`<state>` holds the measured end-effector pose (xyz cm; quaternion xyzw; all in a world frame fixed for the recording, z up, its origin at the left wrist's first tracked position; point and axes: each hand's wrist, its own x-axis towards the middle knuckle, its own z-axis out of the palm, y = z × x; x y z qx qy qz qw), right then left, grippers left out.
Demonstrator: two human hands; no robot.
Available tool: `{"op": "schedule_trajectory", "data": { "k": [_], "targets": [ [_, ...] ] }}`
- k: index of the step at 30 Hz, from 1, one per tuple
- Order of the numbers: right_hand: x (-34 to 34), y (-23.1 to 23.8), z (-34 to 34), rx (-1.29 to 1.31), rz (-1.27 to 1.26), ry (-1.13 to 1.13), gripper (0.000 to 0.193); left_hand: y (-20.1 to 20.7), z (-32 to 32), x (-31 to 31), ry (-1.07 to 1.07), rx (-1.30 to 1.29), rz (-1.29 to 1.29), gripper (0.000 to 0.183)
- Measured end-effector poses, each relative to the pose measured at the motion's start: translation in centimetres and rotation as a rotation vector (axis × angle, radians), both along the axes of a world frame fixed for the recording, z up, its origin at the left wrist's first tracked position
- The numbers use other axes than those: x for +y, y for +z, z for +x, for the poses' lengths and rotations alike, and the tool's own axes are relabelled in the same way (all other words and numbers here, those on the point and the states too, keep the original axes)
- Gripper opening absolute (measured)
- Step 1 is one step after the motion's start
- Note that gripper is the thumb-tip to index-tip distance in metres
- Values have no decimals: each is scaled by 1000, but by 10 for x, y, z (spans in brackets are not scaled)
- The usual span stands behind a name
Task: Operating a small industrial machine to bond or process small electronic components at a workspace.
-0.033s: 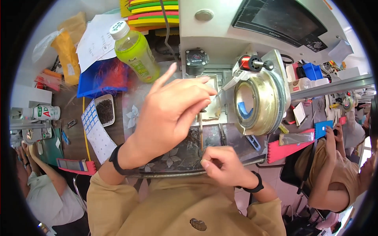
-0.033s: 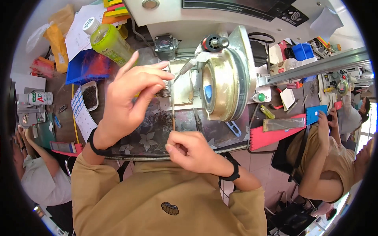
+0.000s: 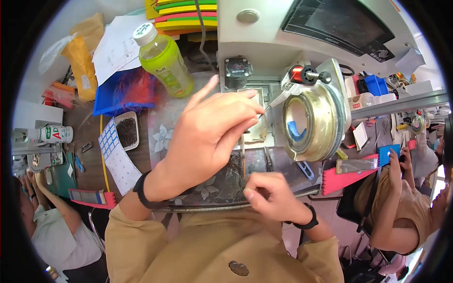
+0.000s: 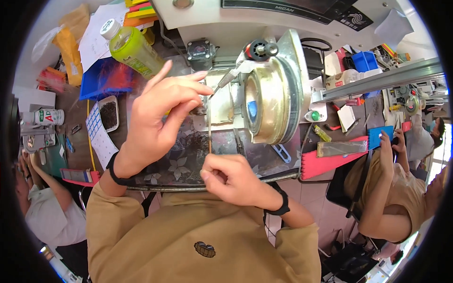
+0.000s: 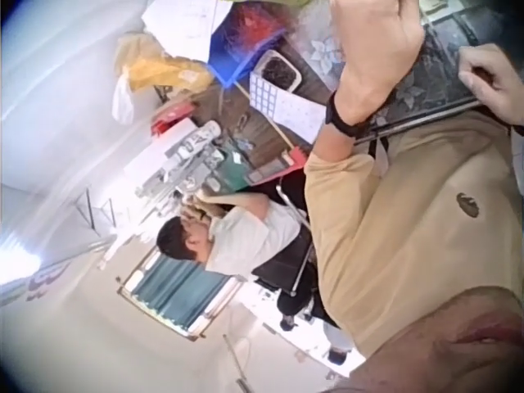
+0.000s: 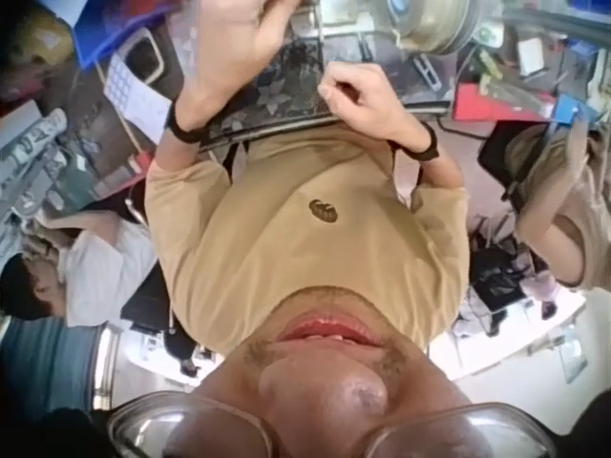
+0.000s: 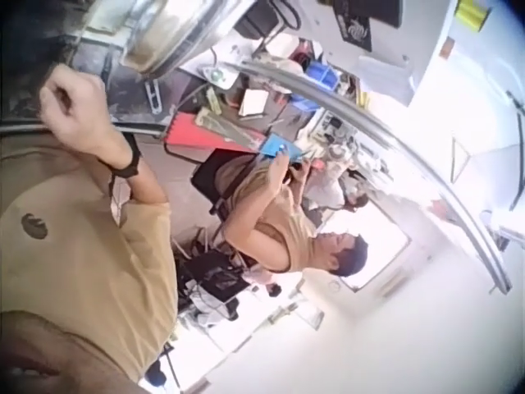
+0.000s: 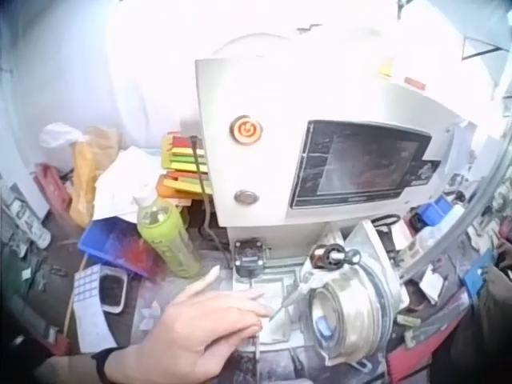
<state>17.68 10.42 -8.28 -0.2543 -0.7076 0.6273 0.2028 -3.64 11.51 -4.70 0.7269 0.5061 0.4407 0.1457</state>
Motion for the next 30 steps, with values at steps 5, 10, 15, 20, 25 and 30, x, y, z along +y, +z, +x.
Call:
{"op": "schedule_trajectory", "data": {
  "k": [5, 10, 15, 20, 25, 30],
  "targets": [
    [13, 5, -3, 34, 4, -31, 14, 4, -5, 3, -95, -63, -124, 7],
    [19, 2, -11, 82, -25, -70, 15, 22, -6, -3, -65, 89, -167, 4],
    [25, -9, -23, 210, -98, -201, 15, 27, -19, -25, -185, 23, -274, 8],
    [37, -13, -39, 316, -79, -281, 16, 0, -40, -38, -190, -319, -141, 20],
    [39, -19, -46, 315, -28, -364, 15, -39, -42, -27, -50, -650, -141, 23],
    [43, -23, -50, 299, 15, -409, 16, -55, -36, -22, -122, -976, -237, 21]
  ]
}}
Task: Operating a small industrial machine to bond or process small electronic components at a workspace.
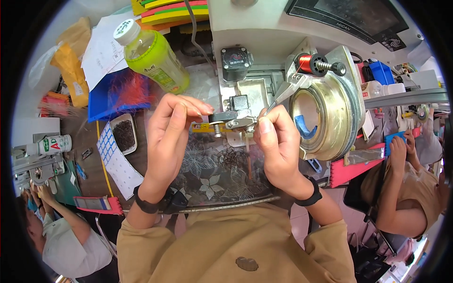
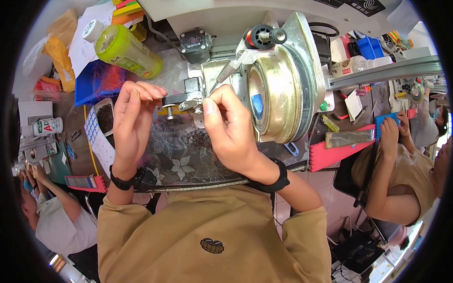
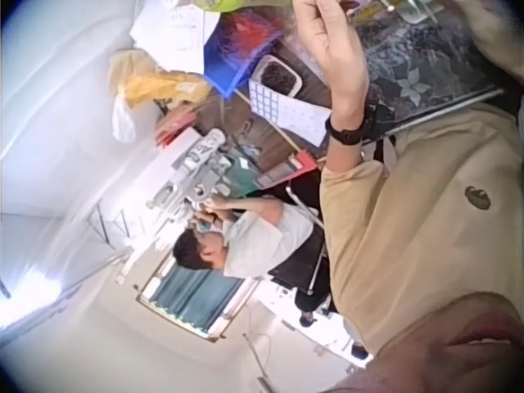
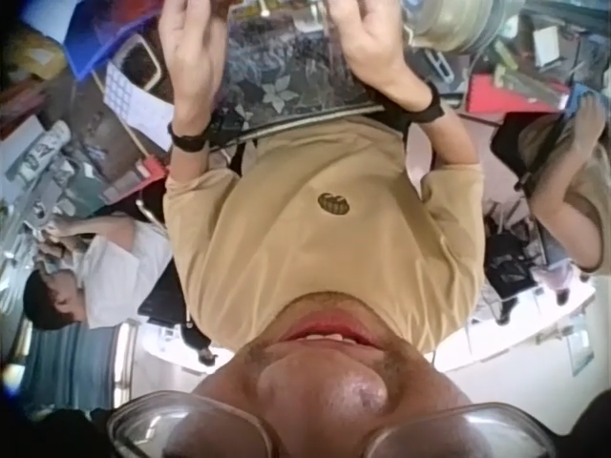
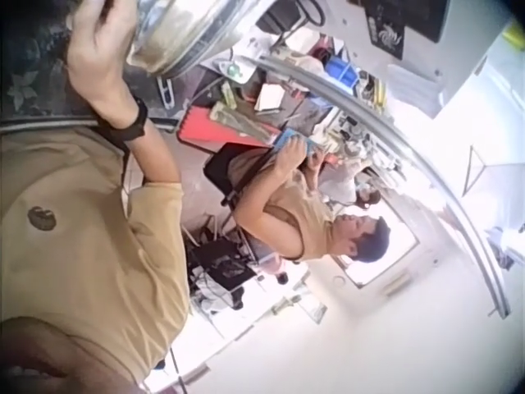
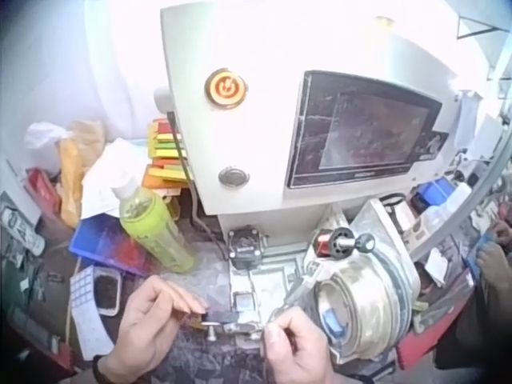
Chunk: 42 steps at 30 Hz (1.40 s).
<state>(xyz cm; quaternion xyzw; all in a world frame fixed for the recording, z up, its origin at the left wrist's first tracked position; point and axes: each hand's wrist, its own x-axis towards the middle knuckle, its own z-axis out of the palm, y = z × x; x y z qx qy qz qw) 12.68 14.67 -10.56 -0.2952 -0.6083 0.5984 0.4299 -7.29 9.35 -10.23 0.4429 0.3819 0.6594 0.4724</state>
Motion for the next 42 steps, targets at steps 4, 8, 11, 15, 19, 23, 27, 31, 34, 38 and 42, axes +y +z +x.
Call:
{"op": "schedule_trajectory", "data": {
  "k": [4, 8, 11, 15, 19, 23, 27, 31, 34, 38, 42],
  "targets": [
    [-2, 3, -1, -48, 28, -28, 16, -3, 6, 4, 20, -89, -50, 21],
    [1, -3, -1, -88, 85, -65, 17, -19, 22, 18, 91, -139, -158, 21],
    [1, -3, -4, -69, 101, -71, 17, -28, 31, 24, 85, -230, -241, 21],
    [2, -2, -3, -78, 110, -65, 17, -25, 44, 34, 215, -167, -138, 27],
    [1, 4, -2, -105, 125, -67, 18, -32, 39, 37, 124, -292, -150, 37],
    [-2, 0, -2, -94, 92, -87, 17, -30, 41, 46, 27, -166, -173, 54],
    [-9, 7, 6, -178, -41, 28, 20, -39, 34, 57, -46, -230, -203, 66],
    [-21, 14, 23, -241, -35, 189, 19, -49, 40, 61, 13, -262, -181, 67],
    [-24, 23, 36, -319, -63, 367, 18, -54, 45, 67, 82, -253, -163, 67],
    [-33, 35, 54, -449, -15, 489, 17, -63, 48, 77, 72, -216, -206, 60],
    [-46, 55, 70, -489, 222, 476, 16, -64, 49, 77, 145, -230, -118, 40]
  ]
}}
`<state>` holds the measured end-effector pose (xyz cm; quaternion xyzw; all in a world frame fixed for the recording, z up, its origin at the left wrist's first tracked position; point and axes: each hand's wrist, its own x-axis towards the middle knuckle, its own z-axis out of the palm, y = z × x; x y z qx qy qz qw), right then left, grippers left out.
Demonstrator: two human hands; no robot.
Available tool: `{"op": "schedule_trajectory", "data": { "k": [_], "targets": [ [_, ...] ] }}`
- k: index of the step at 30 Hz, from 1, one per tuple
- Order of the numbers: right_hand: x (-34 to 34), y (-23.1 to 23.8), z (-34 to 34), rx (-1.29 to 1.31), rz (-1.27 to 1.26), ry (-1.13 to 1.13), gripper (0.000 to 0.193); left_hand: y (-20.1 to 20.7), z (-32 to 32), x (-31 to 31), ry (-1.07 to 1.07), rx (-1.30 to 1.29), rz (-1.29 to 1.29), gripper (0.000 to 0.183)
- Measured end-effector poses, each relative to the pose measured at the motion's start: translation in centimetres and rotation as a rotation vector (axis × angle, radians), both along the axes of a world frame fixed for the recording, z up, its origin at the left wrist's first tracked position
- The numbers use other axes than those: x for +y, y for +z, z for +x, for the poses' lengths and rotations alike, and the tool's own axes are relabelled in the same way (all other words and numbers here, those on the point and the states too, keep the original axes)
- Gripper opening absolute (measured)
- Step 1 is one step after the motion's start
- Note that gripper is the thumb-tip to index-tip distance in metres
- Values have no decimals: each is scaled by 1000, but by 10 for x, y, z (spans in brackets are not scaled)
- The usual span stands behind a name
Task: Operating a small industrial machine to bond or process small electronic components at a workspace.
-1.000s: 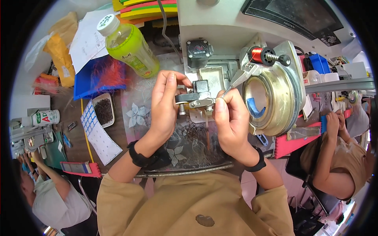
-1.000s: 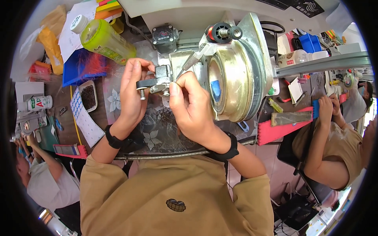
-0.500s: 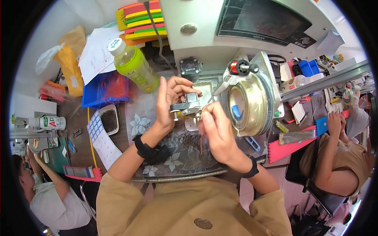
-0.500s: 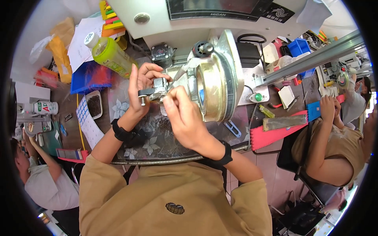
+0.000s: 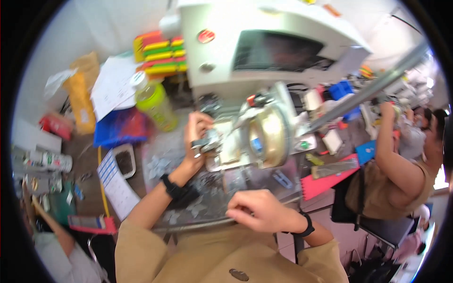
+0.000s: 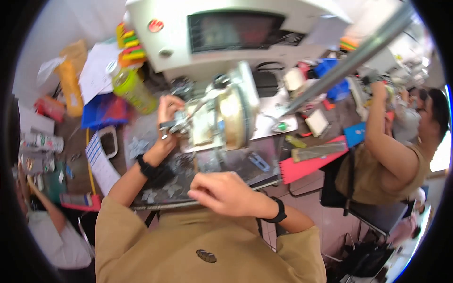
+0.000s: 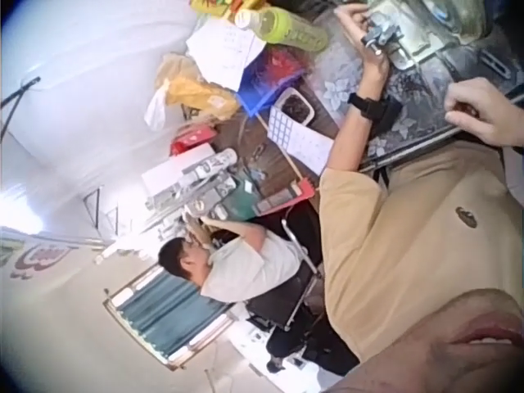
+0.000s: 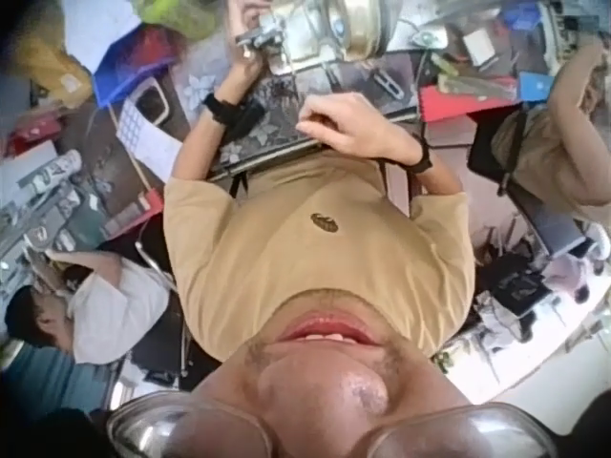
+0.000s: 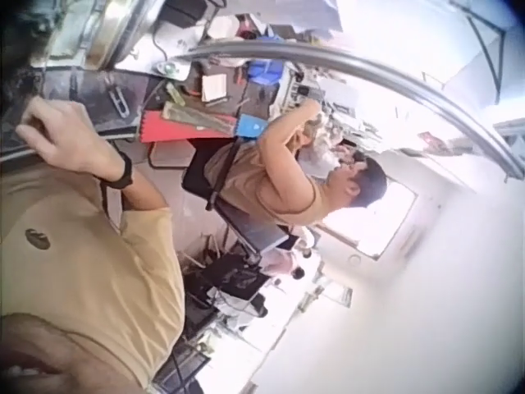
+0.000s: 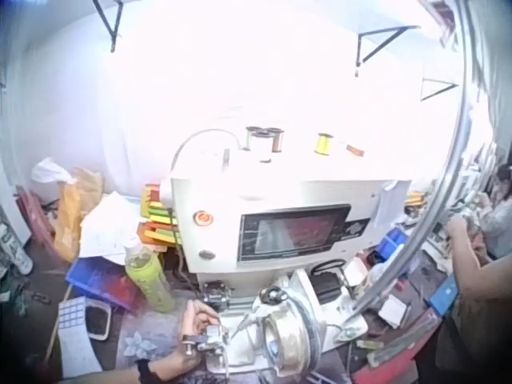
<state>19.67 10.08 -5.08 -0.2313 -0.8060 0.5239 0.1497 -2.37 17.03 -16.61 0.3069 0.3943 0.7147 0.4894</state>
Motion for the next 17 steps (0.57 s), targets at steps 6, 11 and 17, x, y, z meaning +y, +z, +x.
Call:
{"op": "schedule_trajectory", "data": {
  "k": [6, 11, 17],
  "targets": [
    [-4, 58, 55, -56, 264, -137, 13, -17, -10, -9, -72, 234, 67, 30],
    [17, 134, 100, 8, 670, -442, 8, -9, -21, -17, -132, 163, 17, 42],
    [90, 218, 163, 300, 1163, -1028, 10, -2, -22, -7, -160, 257, 76, 38]
  ]
}}
